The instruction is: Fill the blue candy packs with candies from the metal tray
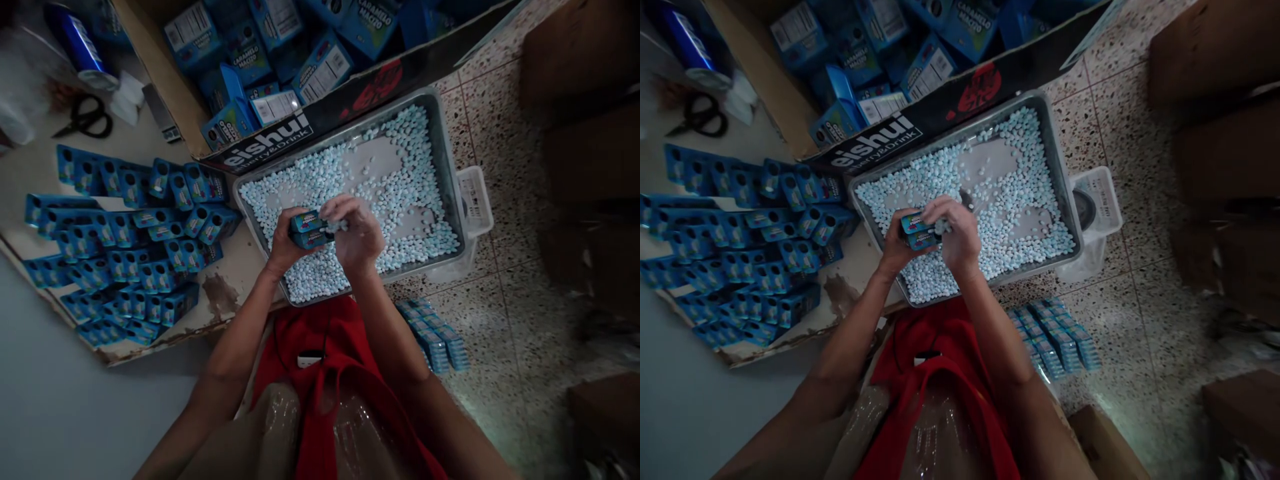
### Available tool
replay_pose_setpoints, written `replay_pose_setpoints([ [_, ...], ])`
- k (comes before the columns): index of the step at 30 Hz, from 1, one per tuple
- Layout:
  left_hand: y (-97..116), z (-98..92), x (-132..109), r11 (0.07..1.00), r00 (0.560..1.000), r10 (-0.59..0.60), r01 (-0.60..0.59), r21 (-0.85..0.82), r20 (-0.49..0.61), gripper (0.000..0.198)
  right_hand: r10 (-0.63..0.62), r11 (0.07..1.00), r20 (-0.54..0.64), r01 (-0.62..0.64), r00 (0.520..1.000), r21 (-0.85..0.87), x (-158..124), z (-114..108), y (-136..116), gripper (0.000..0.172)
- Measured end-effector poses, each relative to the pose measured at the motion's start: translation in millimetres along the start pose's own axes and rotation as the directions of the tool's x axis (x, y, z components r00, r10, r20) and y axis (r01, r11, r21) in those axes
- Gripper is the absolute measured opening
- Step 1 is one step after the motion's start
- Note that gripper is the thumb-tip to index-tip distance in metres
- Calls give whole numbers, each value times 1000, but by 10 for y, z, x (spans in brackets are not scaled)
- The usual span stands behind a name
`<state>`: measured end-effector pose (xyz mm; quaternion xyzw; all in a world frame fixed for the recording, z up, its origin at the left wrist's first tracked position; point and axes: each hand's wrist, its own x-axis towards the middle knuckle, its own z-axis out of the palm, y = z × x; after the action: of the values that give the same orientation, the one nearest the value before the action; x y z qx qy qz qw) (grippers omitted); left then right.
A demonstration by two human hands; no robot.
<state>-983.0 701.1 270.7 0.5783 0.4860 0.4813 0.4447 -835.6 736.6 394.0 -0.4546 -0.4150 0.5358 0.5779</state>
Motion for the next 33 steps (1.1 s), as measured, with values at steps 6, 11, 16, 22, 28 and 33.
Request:
replay_pose_setpoints([
  [6,-89,-20,-8,994,992,-64,54,-92,-108,95,-22,970,187,66,982,-232,-226,-375,-83,51],
  [11,-33,-162,-59,959,979,-198,184,-216,-44,99,215,499,437,286,873,-818,-572,-1100,82,57],
  [16,-76,-165,-272,863,931,-362,317,-393,-45,90,437,271,677,631,592,-727,-565,-1194,578,72],
  [22,-196,-91,-441,809,883,-470,425,-406,-13,81,383,268,652,597,655,-757,60,-1016,962,53],
  [28,-73,-96,-205,951,934,-284,245,-188,-218,95,168,569,65,-43,984,-821,434,-888,855,35],
  [33,11,-110,-122,976,956,-213,198,-93,-201,91,465,881,-93,-470,881,-52,262,-556,375,32],
])
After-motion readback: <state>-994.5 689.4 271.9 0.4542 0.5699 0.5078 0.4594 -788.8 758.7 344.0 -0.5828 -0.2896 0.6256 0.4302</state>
